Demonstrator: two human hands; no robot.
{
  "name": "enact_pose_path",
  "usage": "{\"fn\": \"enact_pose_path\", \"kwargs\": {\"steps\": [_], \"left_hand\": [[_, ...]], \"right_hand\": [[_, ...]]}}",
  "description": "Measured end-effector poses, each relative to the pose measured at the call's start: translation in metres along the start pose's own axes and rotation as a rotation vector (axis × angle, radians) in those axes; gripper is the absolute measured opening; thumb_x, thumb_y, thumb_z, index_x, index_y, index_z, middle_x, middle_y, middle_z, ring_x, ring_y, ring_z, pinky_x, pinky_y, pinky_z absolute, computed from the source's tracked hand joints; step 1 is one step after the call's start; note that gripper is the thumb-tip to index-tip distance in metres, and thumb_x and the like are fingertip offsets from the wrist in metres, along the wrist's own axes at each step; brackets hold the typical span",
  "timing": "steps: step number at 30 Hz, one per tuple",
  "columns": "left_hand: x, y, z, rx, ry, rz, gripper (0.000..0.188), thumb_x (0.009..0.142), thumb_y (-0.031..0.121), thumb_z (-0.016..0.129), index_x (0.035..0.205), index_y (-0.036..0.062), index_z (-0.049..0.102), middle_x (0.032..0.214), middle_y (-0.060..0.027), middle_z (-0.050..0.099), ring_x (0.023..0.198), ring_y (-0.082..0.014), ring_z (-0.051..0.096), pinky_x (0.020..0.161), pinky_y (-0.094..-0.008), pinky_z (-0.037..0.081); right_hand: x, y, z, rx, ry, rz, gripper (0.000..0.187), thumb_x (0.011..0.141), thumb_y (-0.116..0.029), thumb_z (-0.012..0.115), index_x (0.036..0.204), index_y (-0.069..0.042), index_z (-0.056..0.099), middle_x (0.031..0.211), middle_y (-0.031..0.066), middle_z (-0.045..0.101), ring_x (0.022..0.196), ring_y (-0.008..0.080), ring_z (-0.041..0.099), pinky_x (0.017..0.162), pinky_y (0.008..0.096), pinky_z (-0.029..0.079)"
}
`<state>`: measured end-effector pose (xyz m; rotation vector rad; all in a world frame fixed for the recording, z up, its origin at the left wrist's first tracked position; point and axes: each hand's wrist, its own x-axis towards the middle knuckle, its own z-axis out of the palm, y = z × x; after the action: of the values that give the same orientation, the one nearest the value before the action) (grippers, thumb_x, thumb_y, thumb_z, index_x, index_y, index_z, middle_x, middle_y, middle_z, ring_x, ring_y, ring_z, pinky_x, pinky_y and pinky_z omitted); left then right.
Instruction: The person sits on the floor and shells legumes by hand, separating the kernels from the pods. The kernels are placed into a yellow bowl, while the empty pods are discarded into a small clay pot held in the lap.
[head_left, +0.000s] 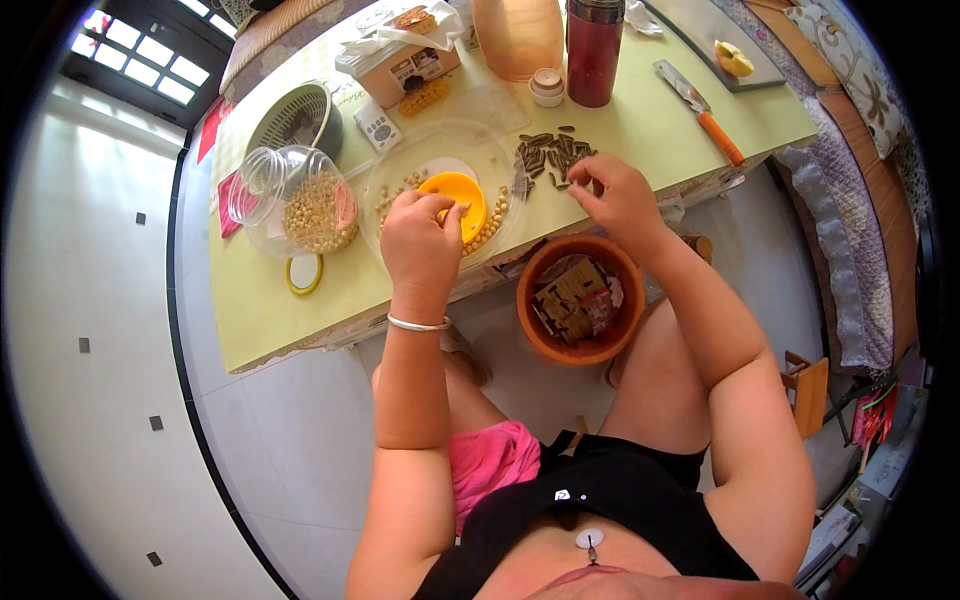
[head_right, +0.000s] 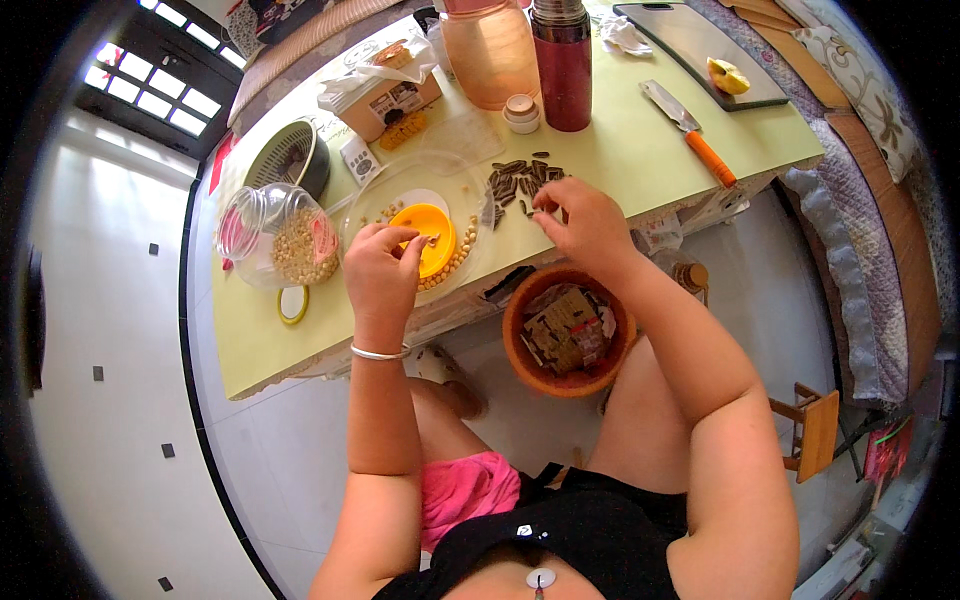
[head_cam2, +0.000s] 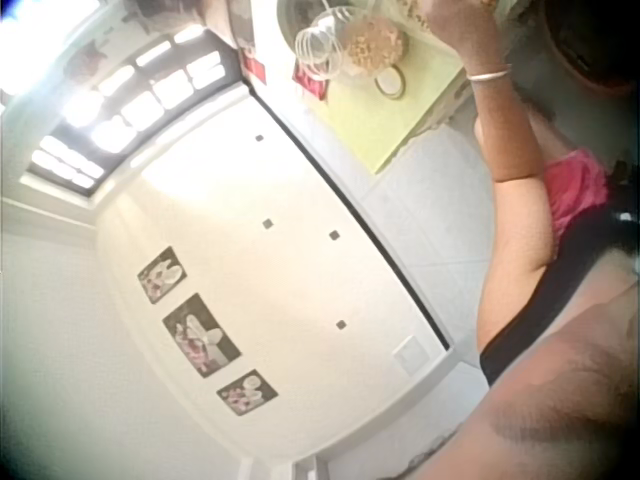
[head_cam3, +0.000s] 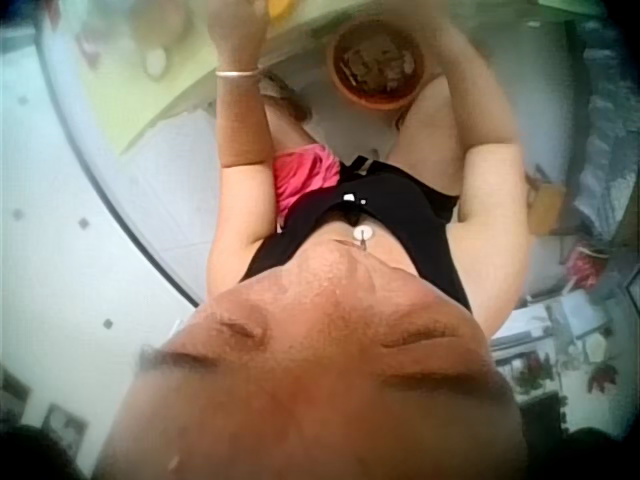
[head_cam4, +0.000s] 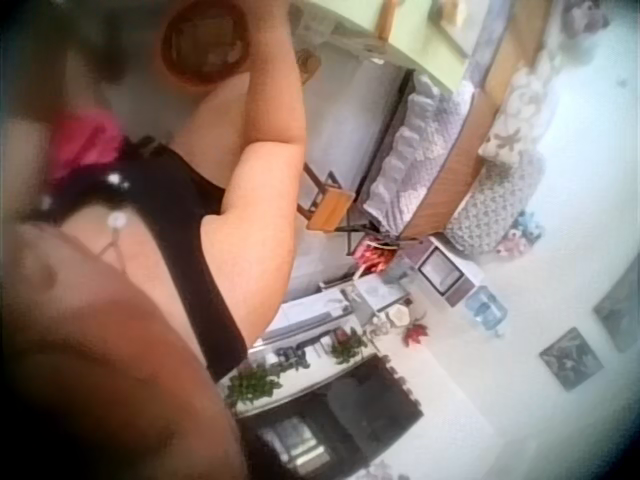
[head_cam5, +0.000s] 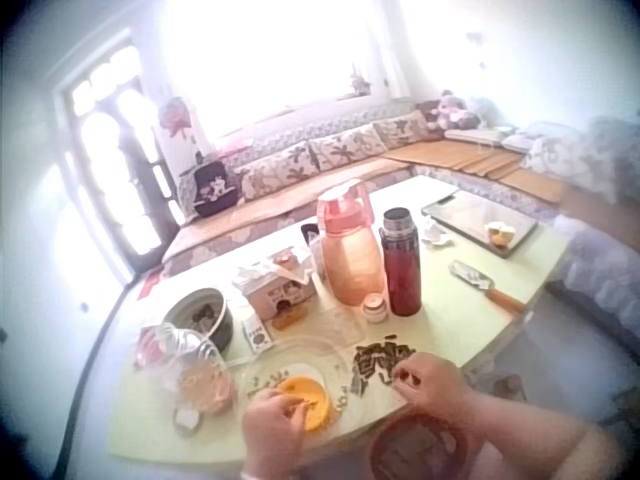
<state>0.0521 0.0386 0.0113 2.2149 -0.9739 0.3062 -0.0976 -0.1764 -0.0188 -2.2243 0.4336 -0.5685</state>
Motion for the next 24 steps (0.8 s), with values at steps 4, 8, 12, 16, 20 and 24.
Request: {"fn": "enact_pose_path", "kwargs": {"steps": [4,8,12,16,20,24], "left_hand": [[-0.001,0.018,0.005,-0.102,-0.024,-0.006,0.015,0.078,0.010,0.078,0.086,-0.0011,0.072,0.083,-0.0132,0.067,0.062,-0.0215,0.065,0.060,-0.0323,0.051],[-0.009,0.018,0.020,-0.115,-0.060,0.099,0.016,0.079,0.011,0.078,0.086,-0.0008,0.071,0.081,-0.0129,0.067,0.062,-0.0219,0.064,0.061,-0.0326,0.051],[-0.014,0.025,0.029,-0.118,-0.071,0.140,0.015,0.079,0.012,0.078,0.085,0.0005,0.071,0.079,-0.0123,0.066,0.063,-0.0227,0.064,0.062,-0.0333,0.051],[-0.016,0.028,0.033,-0.121,-0.091,0.161,0.016,0.079,0.012,0.077,0.090,0.0016,0.071,0.081,-0.0120,0.067,0.065,-0.0234,0.065,0.063,-0.0336,0.051],[-0.016,0.036,0.034,-0.172,0.012,0.256,0.022,0.080,0.010,0.076,0.101,0.0032,0.072,0.088,-0.0120,0.069,0.068,-0.0245,0.067,0.064,-0.0343,0.052],[-0.015,0.040,0.040,-0.254,0.032,0.402,0.023,0.081,0.007,0.074,0.104,0.0044,0.073,0.091,-0.0125,0.071,0.073,-0.0267,0.068,0.067,-0.0351,0.053]], "right_hand": [[0.019,0.022,0.020,-0.248,0.199,-0.144,0.015,0.084,-0.017,0.070,0.094,-0.007,0.070,0.092,0.0097,0.062,0.091,0.0296,0.062,0.077,0.0412,0.051],[0.025,0.023,0.030,-0.356,0.217,-0.162,0.012,0.083,-0.016,0.070,0.092,-0.009,0.071,0.090,0.0086,0.061,0.092,0.0294,0.061,0.077,0.0415,0.051],[0.024,0.027,0.032,-0.335,0.228,-0.166,0.011,0.083,-0.015,0.070,0.092,-0.010,0.071,0.090,0.0082,0.061,0.091,0.0287,0.061,0.076,0.0415,0.051],[0.023,0.022,0.029,-0.292,0.257,-0.161,0.010,0.084,-0.013,0.069,0.092,-0.008,0.069,0.091,0.0086,0.062,0.090,0.0297,0.062,0.076,0.0403,0.051],[0.009,-0.007,0.020,0.108,0.121,-0.129,0.009,0.087,-0.009,0.067,0.095,-0.004,0.067,0.093,0.0112,0.064,0.086,0.0299,0.063,0.075,0.0362,0.051],[-0.012,-0.022,0.018,0.417,-0.062,-0.086,0.010,0.089,-0.004,0.065,0.097,0.001,0.066,0.091,0.0112,0.065,0.083,0.0225,0.063,0.076,0.0317,0.050]]}}
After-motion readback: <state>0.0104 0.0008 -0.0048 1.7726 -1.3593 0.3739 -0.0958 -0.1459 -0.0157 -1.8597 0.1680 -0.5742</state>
